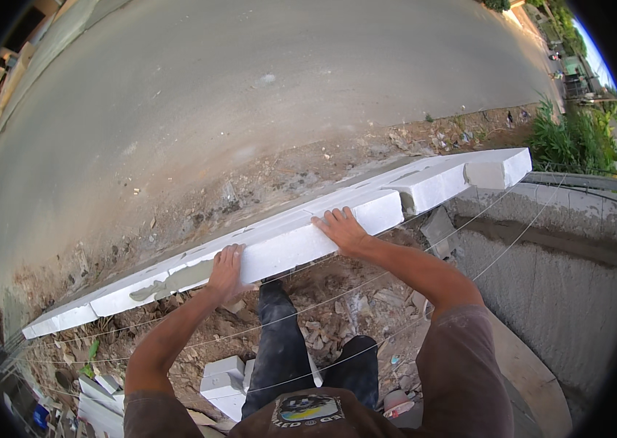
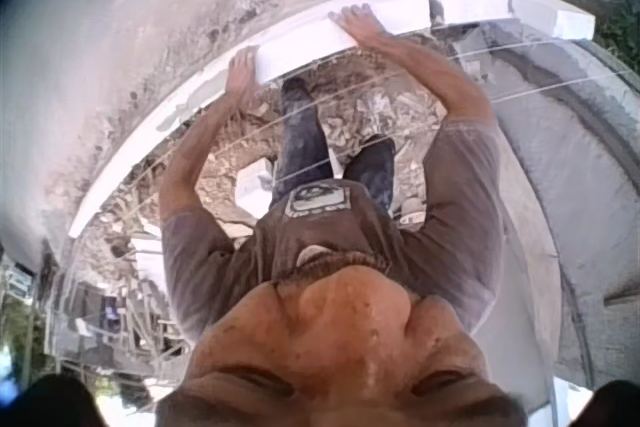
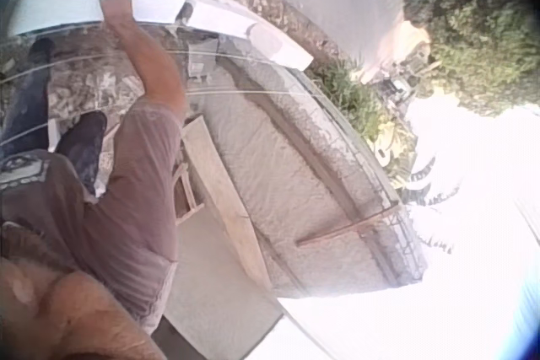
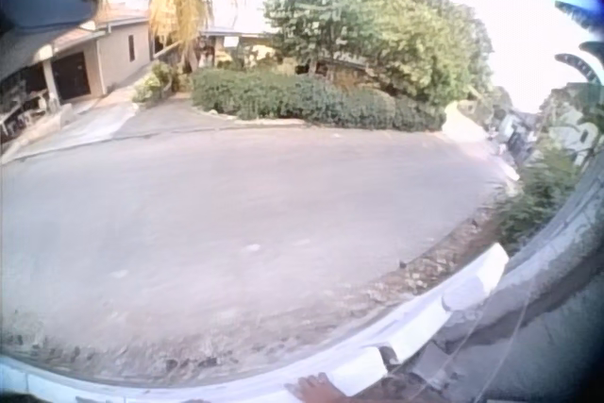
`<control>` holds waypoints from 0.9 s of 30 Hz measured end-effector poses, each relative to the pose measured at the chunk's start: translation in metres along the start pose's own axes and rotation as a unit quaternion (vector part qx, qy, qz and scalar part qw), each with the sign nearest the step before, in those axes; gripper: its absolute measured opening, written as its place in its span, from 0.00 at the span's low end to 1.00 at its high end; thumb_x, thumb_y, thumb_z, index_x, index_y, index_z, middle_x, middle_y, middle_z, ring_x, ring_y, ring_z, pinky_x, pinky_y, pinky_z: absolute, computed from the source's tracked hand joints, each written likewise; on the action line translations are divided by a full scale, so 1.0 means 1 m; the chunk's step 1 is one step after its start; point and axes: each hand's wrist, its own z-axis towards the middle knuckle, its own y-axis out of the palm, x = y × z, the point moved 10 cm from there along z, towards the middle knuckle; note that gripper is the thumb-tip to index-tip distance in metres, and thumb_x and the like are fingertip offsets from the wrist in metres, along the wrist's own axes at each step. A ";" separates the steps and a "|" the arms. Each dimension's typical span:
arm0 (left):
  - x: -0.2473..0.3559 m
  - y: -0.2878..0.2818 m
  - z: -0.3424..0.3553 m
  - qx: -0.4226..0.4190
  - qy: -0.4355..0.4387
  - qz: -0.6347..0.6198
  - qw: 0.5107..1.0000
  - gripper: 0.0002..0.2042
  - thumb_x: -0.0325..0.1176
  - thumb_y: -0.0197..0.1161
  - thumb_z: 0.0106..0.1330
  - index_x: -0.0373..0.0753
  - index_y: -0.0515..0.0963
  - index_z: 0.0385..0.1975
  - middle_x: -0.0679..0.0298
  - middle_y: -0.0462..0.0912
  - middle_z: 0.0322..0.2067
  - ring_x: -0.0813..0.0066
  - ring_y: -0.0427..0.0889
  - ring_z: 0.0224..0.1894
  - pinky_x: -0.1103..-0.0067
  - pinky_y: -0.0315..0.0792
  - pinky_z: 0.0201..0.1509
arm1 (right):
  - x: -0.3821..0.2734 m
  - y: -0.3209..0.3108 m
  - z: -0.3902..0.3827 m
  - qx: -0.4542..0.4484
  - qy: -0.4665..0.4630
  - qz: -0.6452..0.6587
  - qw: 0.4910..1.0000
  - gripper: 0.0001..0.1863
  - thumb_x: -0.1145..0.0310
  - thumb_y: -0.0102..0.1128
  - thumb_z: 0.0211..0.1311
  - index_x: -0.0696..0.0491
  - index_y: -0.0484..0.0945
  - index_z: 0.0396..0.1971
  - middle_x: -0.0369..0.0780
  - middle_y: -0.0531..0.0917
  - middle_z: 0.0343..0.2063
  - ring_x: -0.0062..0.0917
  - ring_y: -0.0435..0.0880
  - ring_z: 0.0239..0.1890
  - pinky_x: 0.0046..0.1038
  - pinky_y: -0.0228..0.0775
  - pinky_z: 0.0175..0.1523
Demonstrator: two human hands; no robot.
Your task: The person installs white rectangular curb stones along a roadside edge. They apply mortar to the ground using a trowel, place the stones in sequence, and tap them into position with a hammer to align them with a guide string.
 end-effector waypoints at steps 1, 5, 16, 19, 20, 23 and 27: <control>0.001 0.000 0.000 0.001 -0.001 0.003 1.000 0.64 0.59 0.83 0.39 0.32 0.51 0.73 0.45 0.61 0.67 0.46 0.58 0.72 0.55 0.53 0.76 | -0.003 -0.003 0.000 0.001 -0.002 0.005 1.000 0.57 0.61 0.81 0.43 0.50 0.56 0.75 0.46 0.72 0.54 0.39 0.70 0.58 0.49 0.59 0.63; 0.002 0.006 0.000 0.000 0.006 0.010 1.000 0.65 0.62 0.81 0.40 0.33 0.50 0.74 0.46 0.60 0.69 0.47 0.57 0.73 0.56 0.52 0.77 | 0.001 -0.001 -0.001 0.008 0.000 -0.016 1.000 0.56 0.61 0.79 0.45 0.50 0.56 0.76 0.45 0.72 0.53 0.39 0.70 0.58 0.48 0.57 0.64; 0.006 0.013 0.002 -0.025 -0.015 0.003 1.000 0.64 0.63 0.80 0.43 0.33 0.50 0.74 0.47 0.59 0.71 0.49 0.56 0.74 0.56 0.50 0.77 | 0.007 0.004 -0.003 -0.012 -0.005 -0.023 1.000 0.57 0.61 0.79 0.46 0.48 0.54 0.77 0.44 0.72 0.54 0.38 0.69 0.58 0.48 0.56 0.65; 0.007 0.012 0.000 -0.024 -0.012 0.008 1.000 0.64 0.63 0.79 0.43 0.32 0.50 0.74 0.47 0.59 0.70 0.49 0.56 0.74 0.56 0.50 0.77 | 0.005 0.001 -0.003 -0.014 -0.004 -0.023 1.000 0.58 0.60 0.80 0.46 0.48 0.54 0.77 0.44 0.72 0.54 0.37 0.69 0.58 0.47 0.56 0.65; 0.007 0.011 -0.002 -0.024 -0.011 0.011 1.000 0.64 0.63 0.79 0.43 0.32 0.50 0.74 0.47 0.59 0.70 0.50 0.56 0.74 0.56 0.50 0.77 | 0.003 0.000 -0.003 -0.017 -0.003 -0.021 1.000 0.58 0.60 0.80 0.46 0.48 0.53 0.77 0.44 0.72 0.54 0.37 0.69 0.59 0.47 0.56 0.65; 0.010 0.007 -0.003 -0.001 -0.007 0.022 1.000 0.63 0.62 0.80 0.43 0.32 0.51 0.74 0.48 0.62 0.69 0.50 0.59 0.72 0.54 0.54 0.75 | 0.002 -0.003 -0.004 -0.015 -0.004 -0.014 1.000 0.59 0.60 0.81 0.45 0.48 0.53 0.77 0.45 0.71 0.56 0.38 0.69 0.60 0.47 0.56 0.66; 0.020 0.006 0.007 -0.007 -0.003 0.026 1.000 0.64 0.62 0.79 0.45 0.32 0.49 0.74 0.48 0.60 0.69 0.49 0.58 0.73 0.53 0.53 0.76 | 0.021 -0.005 -0.015 -0.082 0.022 0.002 0.996 0.59 0.59 0.81 0.46 0.48 0.53 0.77 0.47 0.70 0.61 0.42 0.68 0.65 0.49 0.60 0.67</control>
